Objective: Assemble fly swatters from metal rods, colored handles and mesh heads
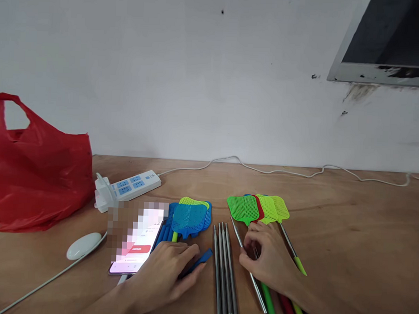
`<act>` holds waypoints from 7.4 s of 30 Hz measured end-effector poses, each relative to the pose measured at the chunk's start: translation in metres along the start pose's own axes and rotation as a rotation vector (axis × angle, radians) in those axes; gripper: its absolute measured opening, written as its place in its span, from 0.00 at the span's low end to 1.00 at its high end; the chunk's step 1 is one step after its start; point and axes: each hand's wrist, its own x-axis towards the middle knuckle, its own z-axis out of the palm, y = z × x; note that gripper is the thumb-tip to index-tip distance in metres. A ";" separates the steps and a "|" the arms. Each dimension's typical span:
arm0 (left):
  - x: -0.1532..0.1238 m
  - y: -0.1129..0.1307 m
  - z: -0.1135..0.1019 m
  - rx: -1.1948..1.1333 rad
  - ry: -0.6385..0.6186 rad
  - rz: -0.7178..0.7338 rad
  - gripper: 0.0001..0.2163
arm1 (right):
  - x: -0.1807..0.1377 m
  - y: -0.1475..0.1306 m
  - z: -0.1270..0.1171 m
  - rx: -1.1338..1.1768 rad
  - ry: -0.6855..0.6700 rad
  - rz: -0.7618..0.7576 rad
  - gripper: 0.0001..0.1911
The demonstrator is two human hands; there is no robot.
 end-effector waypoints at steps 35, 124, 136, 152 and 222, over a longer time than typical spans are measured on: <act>0.000 0.002 -0.002 -0.013 0.130 0.079 0.06 | 0.009 0.002 -0.001 1.283 0.215 0.570 0.20; -0.006 0.014 -0.005 -0.232 0.263 -0.082 0.16 | 0.003 -0.004 -0.003 1.228 -0.055 0.417 0.18; -0.001 -0.017 0.023 0.356 0.331 -0.194 0.23 | 0.005 0.004 -0.003 1.171 0.027 0.491 0.18; 0.004 -0.024 0.010 0.294 0.334 -0.126 0.17 | 0.005 0.006 -0.004 1.044 -0.095 0.526 0.21; 0.046 -0.003 -0.004 -1.269 0.612 -0.645 0.18 | 0.008 0.000 0.007 1.014 -0.245 0.379 0.20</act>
